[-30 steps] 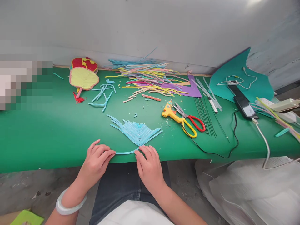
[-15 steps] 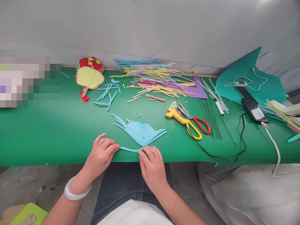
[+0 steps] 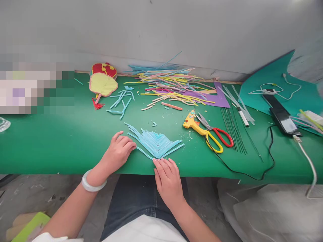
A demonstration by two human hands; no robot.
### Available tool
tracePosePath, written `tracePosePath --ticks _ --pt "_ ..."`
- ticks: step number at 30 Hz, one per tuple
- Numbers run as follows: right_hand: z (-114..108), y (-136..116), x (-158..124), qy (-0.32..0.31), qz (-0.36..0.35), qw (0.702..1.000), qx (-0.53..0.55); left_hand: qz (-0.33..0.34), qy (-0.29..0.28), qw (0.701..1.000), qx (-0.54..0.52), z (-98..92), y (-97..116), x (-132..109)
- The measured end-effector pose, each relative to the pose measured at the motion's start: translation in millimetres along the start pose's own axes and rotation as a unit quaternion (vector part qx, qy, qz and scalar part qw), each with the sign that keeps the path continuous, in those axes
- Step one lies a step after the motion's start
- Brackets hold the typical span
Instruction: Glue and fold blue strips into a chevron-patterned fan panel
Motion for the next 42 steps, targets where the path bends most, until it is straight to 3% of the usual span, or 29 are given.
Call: tracePosePath --ticks 13,19,27,34,38,40,42 --pt "0 1 0 0.000 -0.010 1.000 -0.006 0.017 -0.026 0.999 -0.012 16.8 -14 19" --pt "0 0 0 0.001 -0.007 1.000 -0.016 -0.041 -0.017 0.999 -0.024 14.6 -21 10" --pt "1 0 -1 0.004 -0.008 1.000 -0.021 -0.070 0.006 0.997 0.011 11.0 -30 3" --pt "2 -1 -2 0.007 -0.009 0.999 -0.033 -0.143 0.008 0.987 0.068 11.1 -50 -5" --pt "2 -1 -2 0.009 -0.008 0.999 -0.031 -0.208 0.021 0.970 0.121 -6.7 -65 -10" --pt "2 -1 -2 0.010 -0.008 0.999 -0.034 -0.253 0.082 0.952 0.149 -27.9 -58 -12" --pt "2 -1 -2 0.010 -0.008 0.999 -0.033 -0.276 0.192 0.929 0.152 -52.8 -33 -17"
Point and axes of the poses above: each hand's wrist, its own x-axis towards the middle knuckle, its own z-axis out of the palm, y = z × x, the point moved 6 cm from there along x, towards the middle knuckle, and after that the axes turned 11 degrees about y, right-handed, at the moved point
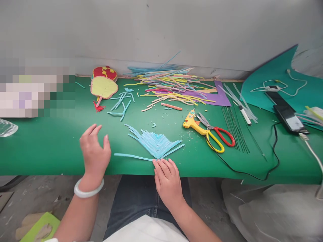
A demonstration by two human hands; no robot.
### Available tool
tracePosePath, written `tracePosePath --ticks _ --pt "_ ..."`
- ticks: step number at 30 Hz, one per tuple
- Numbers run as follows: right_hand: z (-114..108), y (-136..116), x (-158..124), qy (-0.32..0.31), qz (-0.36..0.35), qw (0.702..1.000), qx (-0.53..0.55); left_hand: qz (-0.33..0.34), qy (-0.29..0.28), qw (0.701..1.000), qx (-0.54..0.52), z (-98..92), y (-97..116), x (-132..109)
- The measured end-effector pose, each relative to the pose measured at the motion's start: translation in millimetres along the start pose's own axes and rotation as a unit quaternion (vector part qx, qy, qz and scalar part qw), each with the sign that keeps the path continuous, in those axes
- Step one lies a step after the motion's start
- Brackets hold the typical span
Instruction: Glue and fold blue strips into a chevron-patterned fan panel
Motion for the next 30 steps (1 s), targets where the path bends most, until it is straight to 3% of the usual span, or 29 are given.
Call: tracePosePath --ticks 2,3,6,9,15,24,30 --pt "0 0 0 -0.003 -0.001 1.000 0.003 -0.005 0.083 0.996 -0.040 -31.5 26 -18" --pt "0 0 -1 -0.005 -0.001 1.000 0.005 0.019 0.090 0.994 -0.066 -41.7 43 -31" --pt "1 1 -2 -0.014 0.003 1.000 0.012 0.069 -0.089 0.975 -0.191 -36.5 90 -77" --pt "2 2 -3 -0.021 0.001 1.000 0.016 0.101 -0.158 0.963 -0.195 -23.8 111 -112" --pt "2 2 -5 -0.020 -0.003 1.000 0.016 0.138 -0.172 0.968 -0.123 -2.6 111 -122" --pt "1 1 -4 -0.023 0.005 1.000 0.017 0.195 -0.187 0.957 -0.105 6.9 114 -113" --pt "2 2 -5 -0.032 0.003 0.999 0.013 0.192 -0.194 0.954 -0.124 7.7 112 -107"
Point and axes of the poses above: each hand's wrist, its own x-axis towards the middle knuckle, its own z-axis out of the palm, y = z × x, the point moved 6 cm from there along x, towards the middle knuckle, and after that the axes turned 11 degrees about y, right-handed, at the moved point
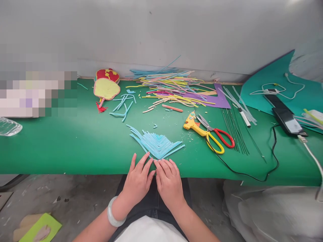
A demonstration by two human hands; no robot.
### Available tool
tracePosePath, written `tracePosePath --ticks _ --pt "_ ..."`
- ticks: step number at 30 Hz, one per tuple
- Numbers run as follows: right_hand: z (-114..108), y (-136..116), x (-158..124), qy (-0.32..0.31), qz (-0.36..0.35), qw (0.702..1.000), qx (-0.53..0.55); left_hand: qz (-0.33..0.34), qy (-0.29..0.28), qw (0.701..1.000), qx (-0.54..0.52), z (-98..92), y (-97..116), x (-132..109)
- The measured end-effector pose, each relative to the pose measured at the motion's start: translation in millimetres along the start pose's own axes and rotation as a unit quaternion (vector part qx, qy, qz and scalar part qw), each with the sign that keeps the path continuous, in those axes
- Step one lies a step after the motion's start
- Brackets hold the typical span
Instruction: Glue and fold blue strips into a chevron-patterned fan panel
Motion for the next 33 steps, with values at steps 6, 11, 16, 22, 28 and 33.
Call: tracePosePath --ticks 6,11,16,22,28,33 --pt "0.8 0.9 -0.7 -0.005 -0.007 1.000 -0.001 0.002 0.016 1.000 -0.003 1.3 -0.4 -1.6" --pt "1.4 0.9 -1.2 -0.006 -0.005 1.000 -0.004 0.004 0.029 1.000 -0.002 2.0 -0.6 -3.0" --pt "0.6 0.8 -0.8 0.002 0.004 1.000 0.000 -0.006 0.030 1.000 -0.006 2.7 -0.9 -3.8" --pt "1.5 1.0 -1.5 0.001 0.002 1.000 -0.006 -0.010 0.030 0.999 -0.008 3.1 -0.6 -4.2" --pt "1.2 0.7 -1.2 0.004 0.003 1.000 -0.005 -0.008 0.032 0.999 -0.005 2.1 -0.6 -3.8" --pt "0.5 0.6 -0.5 0.007 0.005 1.000 -0.003 -0.001 0.034 0.999 -0.004 1.3 0.0 -3.0"
Point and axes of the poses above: each hand's wrist, its own x-axis towards the middle knuckle, its own z-axis out of the palm, y = z × x, the point moved 6 cm from there along x, towards the middle knuckle, and after that the axes turned 11 degrees about y, right-handed, at the moved point
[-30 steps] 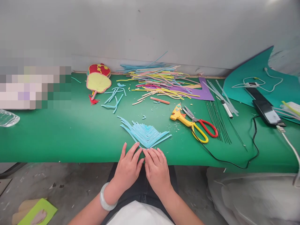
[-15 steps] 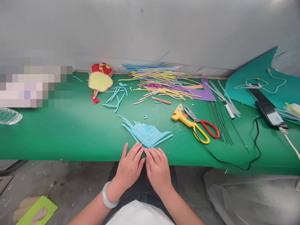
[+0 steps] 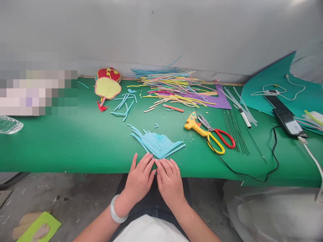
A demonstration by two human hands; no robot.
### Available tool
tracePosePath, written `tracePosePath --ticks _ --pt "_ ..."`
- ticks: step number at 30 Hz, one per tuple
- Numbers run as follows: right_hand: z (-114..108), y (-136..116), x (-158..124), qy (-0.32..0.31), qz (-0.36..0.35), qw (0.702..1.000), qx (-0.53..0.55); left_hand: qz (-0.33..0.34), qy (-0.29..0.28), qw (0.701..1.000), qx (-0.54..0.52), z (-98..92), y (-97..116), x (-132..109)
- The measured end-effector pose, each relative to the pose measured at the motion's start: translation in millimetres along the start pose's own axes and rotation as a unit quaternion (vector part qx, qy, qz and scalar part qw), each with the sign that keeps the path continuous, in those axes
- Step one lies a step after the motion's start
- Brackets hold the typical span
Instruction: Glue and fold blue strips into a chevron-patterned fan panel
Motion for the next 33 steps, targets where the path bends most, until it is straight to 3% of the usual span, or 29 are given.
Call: tracePosePath --ticks 33 --pt "-0.3 0.7 0.3 -0.010 0.005 1.000 0.008 -0.008 0.004 1.000 -0.005 -0.1 0.5 1.0"
Point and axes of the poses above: each hand's wrist, its own x-axis towards the middle knuckle, its own z-axis out of the palm, y = z × x, the point moved 6 cm from there along x, towards the middle knuckle, and after that the axes turned 11 degrees about y, right-handed, at the moved point
